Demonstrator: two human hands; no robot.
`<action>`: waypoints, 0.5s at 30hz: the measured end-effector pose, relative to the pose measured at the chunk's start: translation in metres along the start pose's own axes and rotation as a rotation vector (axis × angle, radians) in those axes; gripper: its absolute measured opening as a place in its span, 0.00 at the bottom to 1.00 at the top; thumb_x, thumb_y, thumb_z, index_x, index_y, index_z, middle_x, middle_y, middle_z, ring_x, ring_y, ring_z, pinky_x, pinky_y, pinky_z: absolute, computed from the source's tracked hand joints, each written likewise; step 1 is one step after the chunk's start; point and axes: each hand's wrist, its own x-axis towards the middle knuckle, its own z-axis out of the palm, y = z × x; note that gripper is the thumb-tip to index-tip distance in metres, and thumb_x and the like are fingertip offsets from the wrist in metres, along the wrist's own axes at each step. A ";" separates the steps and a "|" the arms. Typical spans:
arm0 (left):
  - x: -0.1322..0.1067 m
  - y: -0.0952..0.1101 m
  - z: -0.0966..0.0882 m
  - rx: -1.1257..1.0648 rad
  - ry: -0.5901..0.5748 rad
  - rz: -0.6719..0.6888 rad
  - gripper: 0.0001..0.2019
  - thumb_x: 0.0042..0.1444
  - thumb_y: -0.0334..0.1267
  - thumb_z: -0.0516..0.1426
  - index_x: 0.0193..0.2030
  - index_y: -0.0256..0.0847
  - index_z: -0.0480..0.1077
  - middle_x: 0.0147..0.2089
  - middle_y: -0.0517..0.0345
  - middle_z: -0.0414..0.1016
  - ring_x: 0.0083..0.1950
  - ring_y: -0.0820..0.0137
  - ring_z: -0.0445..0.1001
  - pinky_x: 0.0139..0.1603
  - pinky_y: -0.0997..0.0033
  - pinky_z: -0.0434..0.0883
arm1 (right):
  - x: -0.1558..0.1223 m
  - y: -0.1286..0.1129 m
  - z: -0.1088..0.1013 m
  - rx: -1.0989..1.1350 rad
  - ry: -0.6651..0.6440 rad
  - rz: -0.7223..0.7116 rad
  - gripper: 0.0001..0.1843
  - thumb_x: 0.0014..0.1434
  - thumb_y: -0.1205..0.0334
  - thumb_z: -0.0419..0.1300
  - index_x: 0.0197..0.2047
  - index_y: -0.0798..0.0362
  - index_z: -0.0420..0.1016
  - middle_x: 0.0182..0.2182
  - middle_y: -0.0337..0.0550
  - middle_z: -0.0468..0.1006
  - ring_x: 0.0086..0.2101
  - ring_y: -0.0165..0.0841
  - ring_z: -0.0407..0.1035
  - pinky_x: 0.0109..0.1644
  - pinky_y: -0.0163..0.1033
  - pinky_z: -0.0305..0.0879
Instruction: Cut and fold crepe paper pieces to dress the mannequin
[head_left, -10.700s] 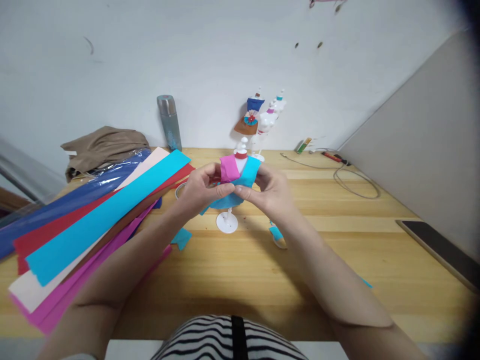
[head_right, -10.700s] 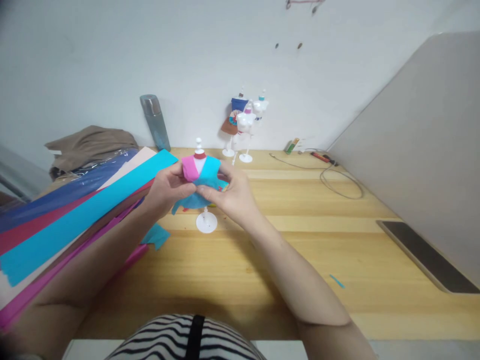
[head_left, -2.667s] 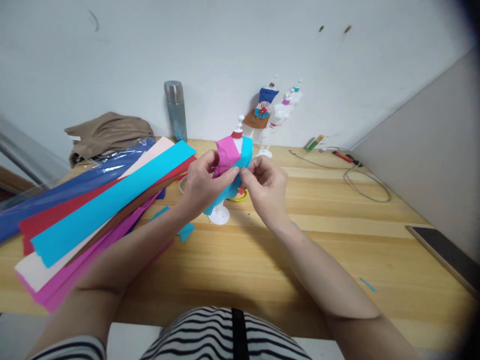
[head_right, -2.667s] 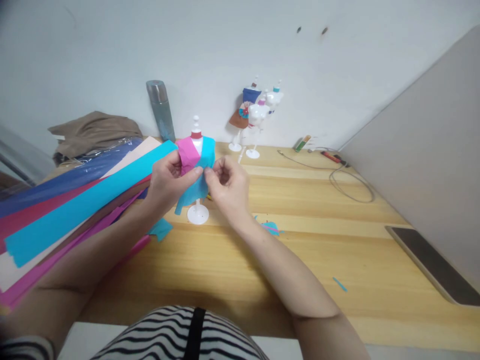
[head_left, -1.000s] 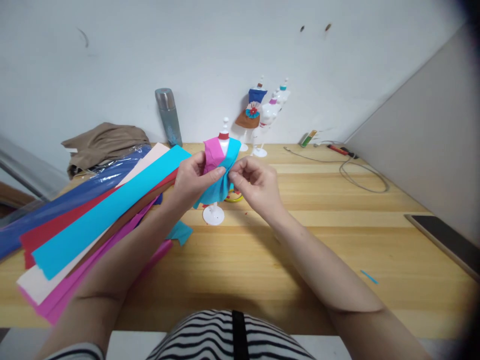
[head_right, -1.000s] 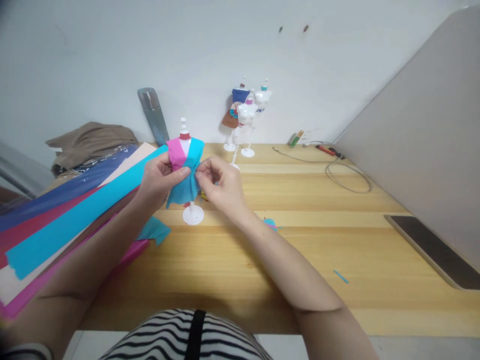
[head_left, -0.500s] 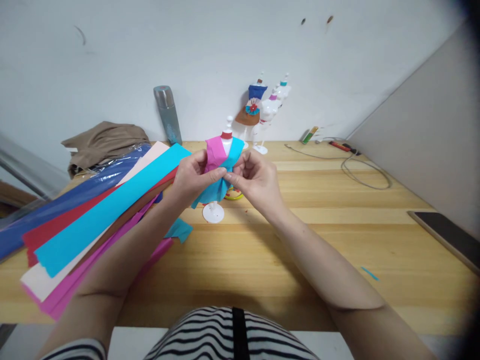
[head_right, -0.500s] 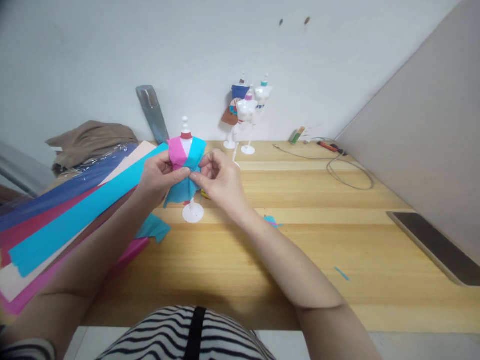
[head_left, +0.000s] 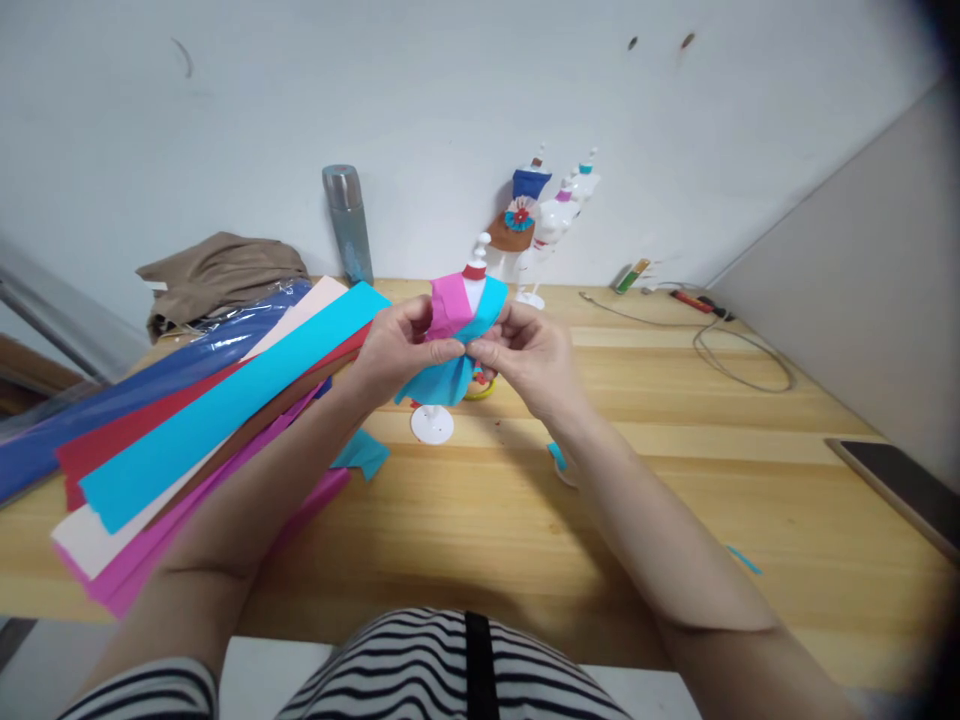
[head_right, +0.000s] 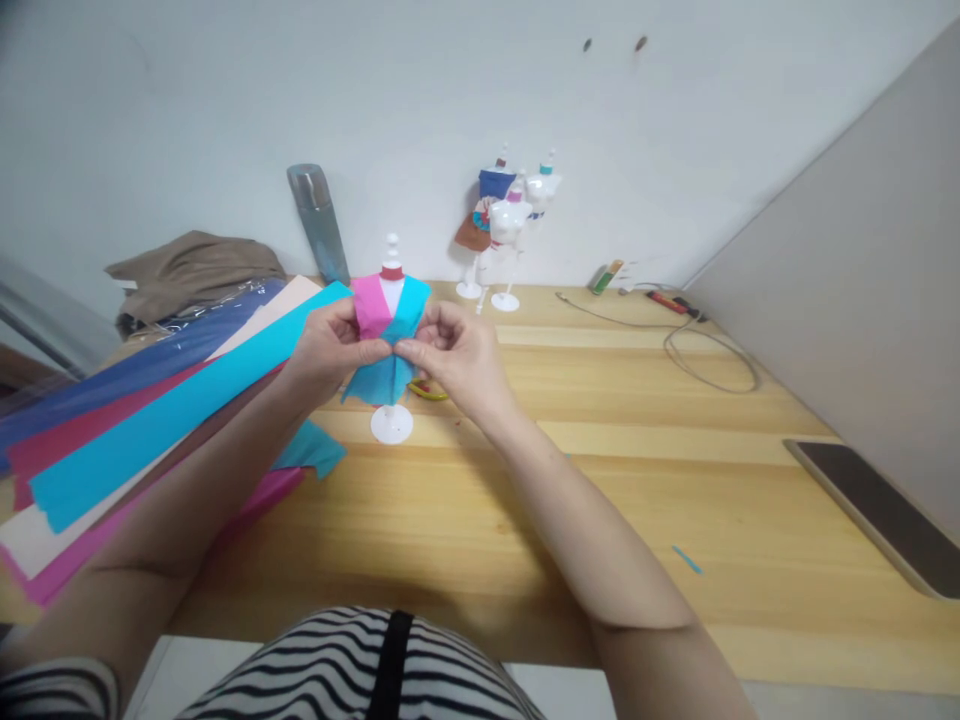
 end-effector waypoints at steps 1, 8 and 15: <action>0.000 -0.002 0.000 0.008 -0.002 0.010 0.19 0.41 0.44 0.73 0.38 0.37 0.79 0.40 0.53 0.84 0.44 0.60 0.83 0.45 0.62 0.80 | 0.000 -0.001 0.000 -0.008 -0.003 0.005 0.19 0.43 0.53 0.77 0.29 0.49 0.72 0.18 0.32 0.72 0.18 0.28 0.66 0.22 0.37 0.63; 0.001 -0.013 -0.001 0.003 -0.024 0.055 0.21 0.43 0.49 0.73 0.39 0.37 0.77 0.39 0.54 0.82 0.41 0.63 0.81 0.43 0.64 0.78 | 0.000 -0.001 -0.002 -0.032 -0.007 0.007 0.13 0.45 0.57 0.74 0.31 0.49 0.75 0.19 0.32 0.69 0.19 0.28 0.62 0.22 0.37 0.59; 0.002 -0.017 0.001 -0.020 0.000 0.091 0.24 0.42 0.46 0.73 0.43 0.40 0.74 0.41 0.56 0.79 0.45 0.62 0.80 0.47 0.63 0.77 | 0.001 0.003 -0.003 -0.055 0.019 -0.060 0.09 0.45 0.57 0.73 0.30 0.48 0.80 0.20 0.33 0.65 0.23 0.28 0.57 0.28 0.38 0.58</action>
